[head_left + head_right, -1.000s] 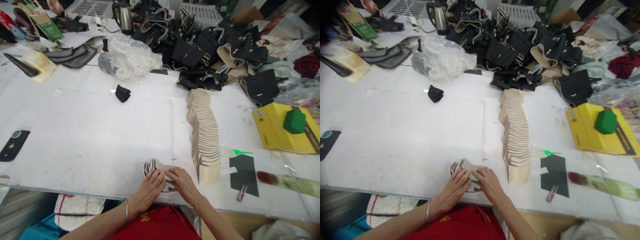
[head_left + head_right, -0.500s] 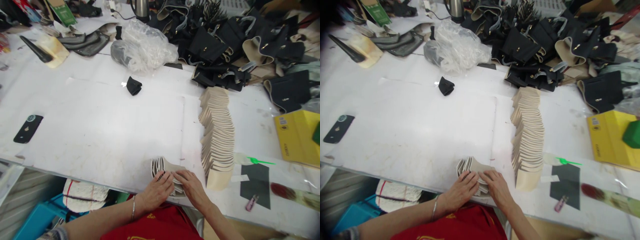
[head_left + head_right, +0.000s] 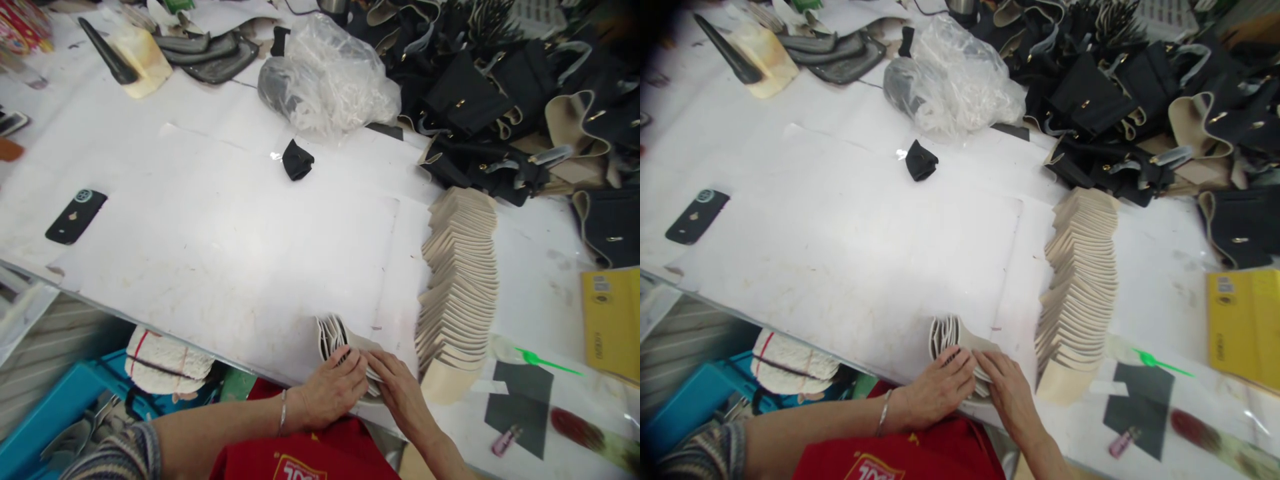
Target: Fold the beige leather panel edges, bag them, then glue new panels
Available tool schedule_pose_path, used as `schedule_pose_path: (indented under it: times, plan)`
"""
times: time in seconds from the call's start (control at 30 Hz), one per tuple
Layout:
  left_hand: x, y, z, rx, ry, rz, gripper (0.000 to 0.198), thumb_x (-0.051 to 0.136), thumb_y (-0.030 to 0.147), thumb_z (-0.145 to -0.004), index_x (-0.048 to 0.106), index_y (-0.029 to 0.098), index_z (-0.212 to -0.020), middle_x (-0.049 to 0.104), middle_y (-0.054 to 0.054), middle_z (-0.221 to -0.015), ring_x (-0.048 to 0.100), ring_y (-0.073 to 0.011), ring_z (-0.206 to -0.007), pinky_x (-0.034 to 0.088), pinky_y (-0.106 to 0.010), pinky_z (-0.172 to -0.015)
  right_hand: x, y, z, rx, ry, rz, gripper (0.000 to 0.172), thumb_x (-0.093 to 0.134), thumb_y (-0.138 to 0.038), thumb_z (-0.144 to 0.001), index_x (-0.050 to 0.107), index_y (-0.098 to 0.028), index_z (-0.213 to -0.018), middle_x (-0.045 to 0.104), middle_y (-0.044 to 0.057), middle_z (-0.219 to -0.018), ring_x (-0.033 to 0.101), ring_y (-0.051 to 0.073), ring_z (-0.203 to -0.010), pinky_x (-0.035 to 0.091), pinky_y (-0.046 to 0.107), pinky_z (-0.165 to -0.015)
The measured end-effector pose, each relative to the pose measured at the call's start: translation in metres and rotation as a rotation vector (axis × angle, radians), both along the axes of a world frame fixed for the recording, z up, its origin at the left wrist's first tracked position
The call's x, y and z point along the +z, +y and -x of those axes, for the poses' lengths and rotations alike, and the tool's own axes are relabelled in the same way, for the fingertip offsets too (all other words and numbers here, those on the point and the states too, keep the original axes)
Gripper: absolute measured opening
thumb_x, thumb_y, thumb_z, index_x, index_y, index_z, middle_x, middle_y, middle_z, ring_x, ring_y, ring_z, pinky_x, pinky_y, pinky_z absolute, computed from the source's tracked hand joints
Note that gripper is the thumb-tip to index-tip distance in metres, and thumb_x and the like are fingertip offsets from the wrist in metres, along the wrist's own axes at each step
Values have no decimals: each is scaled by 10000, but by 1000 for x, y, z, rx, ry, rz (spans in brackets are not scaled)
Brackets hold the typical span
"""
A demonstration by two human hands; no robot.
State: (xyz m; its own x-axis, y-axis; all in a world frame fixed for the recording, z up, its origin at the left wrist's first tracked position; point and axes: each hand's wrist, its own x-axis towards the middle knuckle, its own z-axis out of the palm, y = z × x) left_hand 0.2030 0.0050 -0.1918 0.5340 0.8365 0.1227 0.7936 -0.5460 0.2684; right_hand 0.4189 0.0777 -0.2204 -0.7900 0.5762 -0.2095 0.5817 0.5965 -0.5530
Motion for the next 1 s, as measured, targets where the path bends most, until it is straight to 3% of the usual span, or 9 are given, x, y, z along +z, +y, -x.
schedule_pose_path:
  times: [0.23,0.33,0.47,0.63,0.8,0.9,1.0]
  plan:
    - [-3,0,4,27,-54,-13,239,450,219,-942,602,114,-1095,552,-134,-1268,460,-269,-1224,221,-442,-1096,-9,1,-5,25,-41,-3,563,420,-86,-832,465,-270,-1363,561,75,-1281,537,232,-1158,473,392,-973]
    - [-2,0,7,33,-67,-9,239,453,205,-938,604,115,-1100,557,-128,-1253,457,-267,-1216,220,-454,-1092,-6,-1,-5,-122,-125,-45,584,424,-97,-815,419,-266,-1374,514,90,-1273,528,253,-1147,481,412,-954]
    - [-1,1,8,56,-76,-3,231,441,187,-939,610,120,-1081,565,-119,-1230,468,-261,-1194,227,-457,-1079,-3,-5,-13,-284,-213,-48,524,431,-117,-788,409,-222,-1300,540,90,-1090,569,259,-997,518,402,-833]
    - [-1,2,8,44,-82,4,240,428,196,-943,614,126,-1076,565,-123,-1242,463,-264,-1208,225,-465,-1076,-3,-6,-28,-239,-169,-48,408,418,-76,-739,456,-225,-1117,556,56,-945,581,230,-882,510,361,-776]
    - [0,1,9,45,-74,21,246,440,201,-934,608,130,-1099,558,-125,-1260,456,-266,-1210,218,-468,-1090,13,1,-25,-184,-183,-24,253,429,-66,-723,484,-244,-895,561,47,-862,572,232,-812,496,338,-704]
    - [-2,-1,8,52,-72,16,236,447,199,-933,607,130,-1091,556,-128,-1253,466,-260,-1194,220,-472,-1088,24,8,-31,-112,-180,-24,248,440,-69,-732,520,-245,-887,583,51,-862,578,231,-807,499,333,-700]
    - [-5,-3,7,68,-74,12,245,430,198,-942,600,128,-1103,559,-125,-1242,466,-255,-1186,215,-471,-1091,32,16,-57,-43,-164,-48,284,470,-97,-740,572,-244,-961,630,62,-934,607,235,-850,519,338,-729]
